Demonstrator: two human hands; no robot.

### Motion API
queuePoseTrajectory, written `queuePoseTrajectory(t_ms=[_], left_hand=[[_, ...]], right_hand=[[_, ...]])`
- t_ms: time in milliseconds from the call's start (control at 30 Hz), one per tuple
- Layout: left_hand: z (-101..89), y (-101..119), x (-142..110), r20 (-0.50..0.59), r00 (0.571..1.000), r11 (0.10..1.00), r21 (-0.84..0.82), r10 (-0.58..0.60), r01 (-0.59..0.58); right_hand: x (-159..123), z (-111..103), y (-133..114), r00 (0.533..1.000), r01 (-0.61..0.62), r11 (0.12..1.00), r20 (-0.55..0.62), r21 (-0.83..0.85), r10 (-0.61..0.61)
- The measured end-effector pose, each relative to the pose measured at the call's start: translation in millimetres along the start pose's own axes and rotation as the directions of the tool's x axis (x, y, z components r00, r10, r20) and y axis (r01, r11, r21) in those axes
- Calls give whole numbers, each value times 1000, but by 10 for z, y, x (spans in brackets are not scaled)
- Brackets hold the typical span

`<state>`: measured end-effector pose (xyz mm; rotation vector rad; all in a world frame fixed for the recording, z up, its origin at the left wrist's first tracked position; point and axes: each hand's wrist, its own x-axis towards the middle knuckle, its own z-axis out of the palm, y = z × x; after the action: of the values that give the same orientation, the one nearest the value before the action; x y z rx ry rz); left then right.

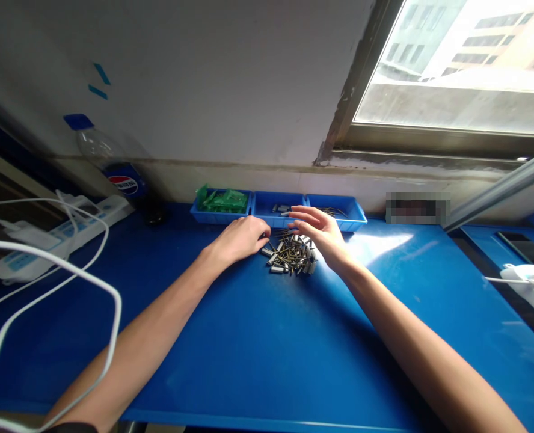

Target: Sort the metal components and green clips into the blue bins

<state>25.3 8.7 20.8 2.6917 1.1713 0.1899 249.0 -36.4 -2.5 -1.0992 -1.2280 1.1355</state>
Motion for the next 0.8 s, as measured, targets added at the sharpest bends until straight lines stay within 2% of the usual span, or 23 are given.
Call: queuePoseTrajectory(t_ms=[167, 333, 467, 633, 800], left_hand=[[63, -90, 19, -61, 998, 1000, -9, 21, -22], [77, -110, 32, -92, 993, 978, -187, 74, -91], [0, -38, 46, -220, 970, 933, -316, 104, -172], [-58, 50, 40, -400, 915, 831, -490, 54, -263], [-48, 111, 22, -432, 902, 766, -576, 14, -287]], right_hand=[[-6, -28, -37, 1000, -14, 1000, 11, -15, 15], [-6, -67, -49, 999, -44, 998, 19, -39, 45], [-4, -76, -29, 997, -67, 997, 34, -35, 68], [-10, -68, -19, 993, -79, 995, 87, -56, 84], [-41, -50, -9, 975, -60, 996, 212, -59, 71]])
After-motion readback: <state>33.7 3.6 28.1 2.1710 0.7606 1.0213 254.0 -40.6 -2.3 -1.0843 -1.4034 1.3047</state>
